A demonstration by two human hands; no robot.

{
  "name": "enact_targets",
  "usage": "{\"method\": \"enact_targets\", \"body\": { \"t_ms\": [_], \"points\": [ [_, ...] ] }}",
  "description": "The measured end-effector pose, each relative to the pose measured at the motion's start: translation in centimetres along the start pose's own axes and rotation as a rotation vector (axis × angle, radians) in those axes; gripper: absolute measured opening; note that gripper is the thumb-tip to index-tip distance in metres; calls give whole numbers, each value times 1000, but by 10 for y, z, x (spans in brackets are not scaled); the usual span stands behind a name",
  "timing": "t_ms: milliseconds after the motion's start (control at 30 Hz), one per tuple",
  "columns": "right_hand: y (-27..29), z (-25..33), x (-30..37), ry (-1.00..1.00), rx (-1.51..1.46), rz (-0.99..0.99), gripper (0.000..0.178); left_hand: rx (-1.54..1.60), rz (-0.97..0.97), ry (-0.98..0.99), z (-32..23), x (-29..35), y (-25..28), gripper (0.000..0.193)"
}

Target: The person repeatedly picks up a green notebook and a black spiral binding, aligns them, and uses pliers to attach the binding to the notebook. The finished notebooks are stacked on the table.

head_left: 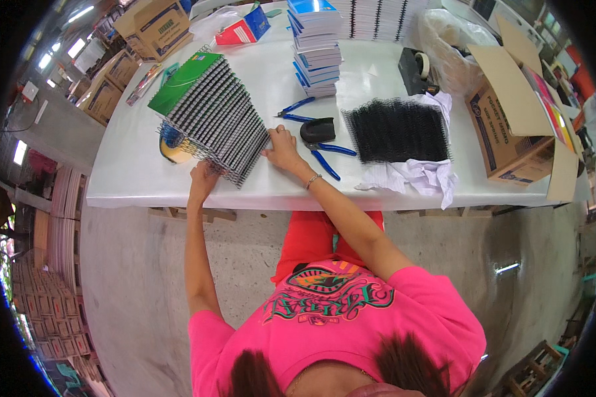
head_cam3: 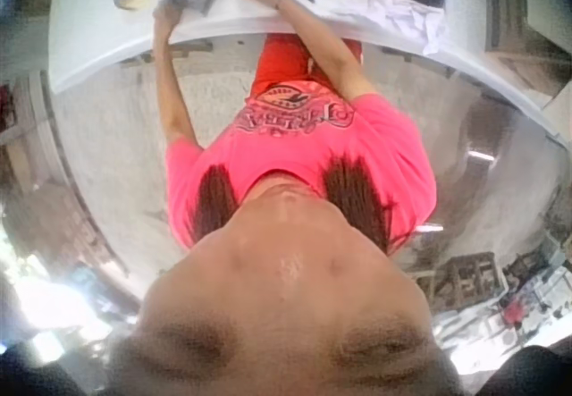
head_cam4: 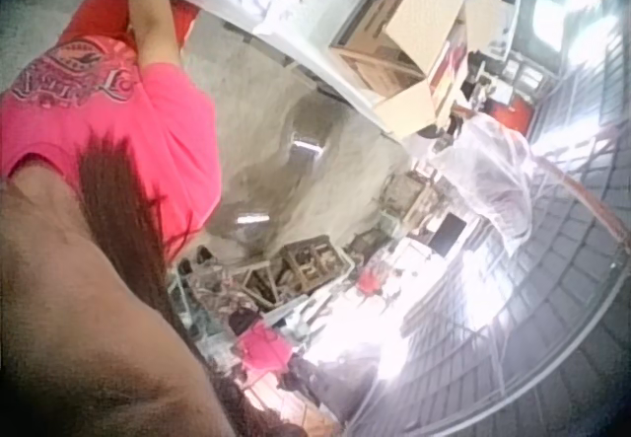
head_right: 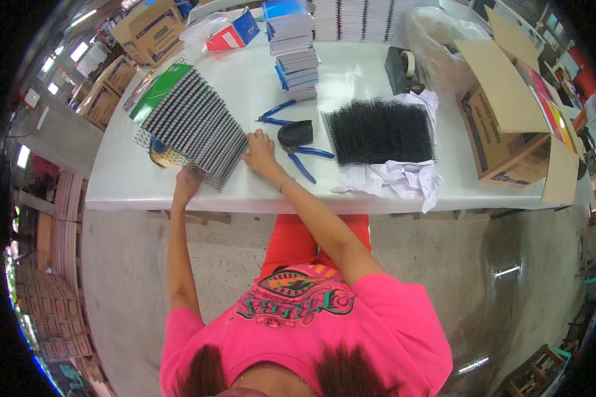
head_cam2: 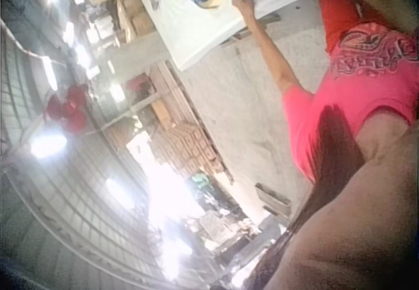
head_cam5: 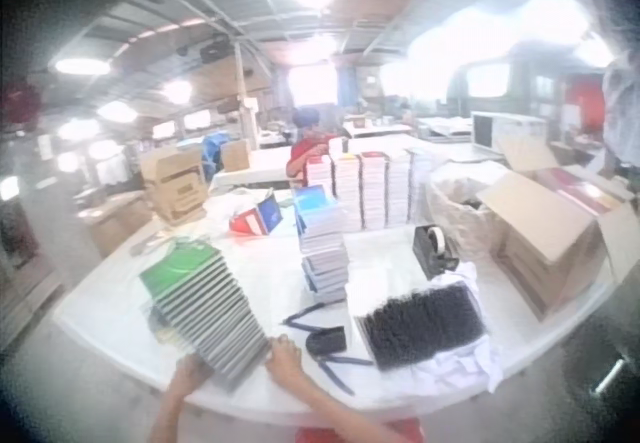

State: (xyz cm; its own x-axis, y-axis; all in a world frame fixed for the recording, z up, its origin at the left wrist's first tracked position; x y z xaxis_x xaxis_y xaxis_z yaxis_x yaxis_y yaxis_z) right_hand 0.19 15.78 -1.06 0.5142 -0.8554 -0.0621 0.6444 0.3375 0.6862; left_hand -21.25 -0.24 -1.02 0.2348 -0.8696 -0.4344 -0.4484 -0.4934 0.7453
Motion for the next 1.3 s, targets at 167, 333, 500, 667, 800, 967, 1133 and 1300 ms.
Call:
{"method": "enact_targets", "body": {
  "t_ms": [167,333,500,667,800,967,1133,1300],
  "points": [
    [9,-13,3,-38,-94,-20,55,169,87,82,-14,-19,-10,29],
    [20,-18,2,-102,-164,70,62,274,98,35,-21,-29,-16,34],
    [38,-20,16,-115,-339,167,79,269,136,7,-23,-43,-25,34],
    [105,7,69,65,-545,413,61,144,121,-55,-16,-44,-32,32],
    [203,-10,71,-14,-792,297,42,316,83,-6,-12,-40,-44,31],
    [336,-127,8,-56,-91,-747,46,368,-17,1,-27,-28,-41,62],
    [382,-238,-43,-573,625,-730,83,96,-125,-146,-74,-20,-44,72],
    [368,-245,-42,-639,460,-559,77,-154,-254,-39,-103,10,-24,63]
  ]
}}
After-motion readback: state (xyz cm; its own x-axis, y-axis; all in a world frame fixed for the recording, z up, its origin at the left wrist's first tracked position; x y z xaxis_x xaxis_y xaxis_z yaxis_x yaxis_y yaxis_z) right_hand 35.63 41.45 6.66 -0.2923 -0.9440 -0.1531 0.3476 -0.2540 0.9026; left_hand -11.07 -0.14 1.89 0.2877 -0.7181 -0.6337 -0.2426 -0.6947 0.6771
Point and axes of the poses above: each hand's wrist, its own x-axis away from the middle knuckle, its own y-axis out of the back of the hand, z = x × y, the point moved 5 cm from there along -x, towards the middle knuckle, and after that the axes turned 11 degrees about -y, right-handed, at the moved point
